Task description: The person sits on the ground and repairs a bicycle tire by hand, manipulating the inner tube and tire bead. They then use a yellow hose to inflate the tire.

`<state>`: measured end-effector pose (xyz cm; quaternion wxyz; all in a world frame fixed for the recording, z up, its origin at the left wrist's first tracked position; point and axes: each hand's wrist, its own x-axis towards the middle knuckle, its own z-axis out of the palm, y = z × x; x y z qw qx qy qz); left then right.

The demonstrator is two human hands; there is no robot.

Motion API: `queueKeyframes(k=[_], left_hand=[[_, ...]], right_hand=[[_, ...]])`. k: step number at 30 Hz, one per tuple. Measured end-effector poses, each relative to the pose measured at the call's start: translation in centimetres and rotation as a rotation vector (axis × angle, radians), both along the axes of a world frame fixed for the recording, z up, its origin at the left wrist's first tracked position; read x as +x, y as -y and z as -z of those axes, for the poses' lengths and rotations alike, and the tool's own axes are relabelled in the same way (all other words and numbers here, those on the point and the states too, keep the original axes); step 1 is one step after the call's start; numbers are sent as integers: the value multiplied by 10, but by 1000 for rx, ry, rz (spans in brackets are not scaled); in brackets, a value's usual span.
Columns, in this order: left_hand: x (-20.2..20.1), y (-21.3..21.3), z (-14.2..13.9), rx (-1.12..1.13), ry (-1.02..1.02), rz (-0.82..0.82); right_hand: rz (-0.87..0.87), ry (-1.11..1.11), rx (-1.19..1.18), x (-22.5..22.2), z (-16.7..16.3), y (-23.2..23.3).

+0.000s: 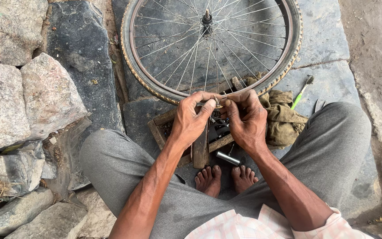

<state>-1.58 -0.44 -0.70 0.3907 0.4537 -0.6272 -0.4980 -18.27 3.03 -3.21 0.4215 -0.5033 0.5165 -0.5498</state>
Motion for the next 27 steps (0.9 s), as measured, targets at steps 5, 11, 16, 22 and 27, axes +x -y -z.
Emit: queueKeyframes(k=[5,11,16,22,27], left_hand=[[-2,0,1,136,68,-76],[0,5,7,147,89,-131],[-2,1,12,30,122,-99],[-3,1,10,85,111,-110],[-3,1,5,168,40,-92]], right_hand=[[28,-56,-23,1,0,-2],[8,-54,-13,0,0,-1],[10,-99,-88,1,0,-3],[33,-121,-47,2,-2,-2],[77,-87,-3,5,-3,-1]])
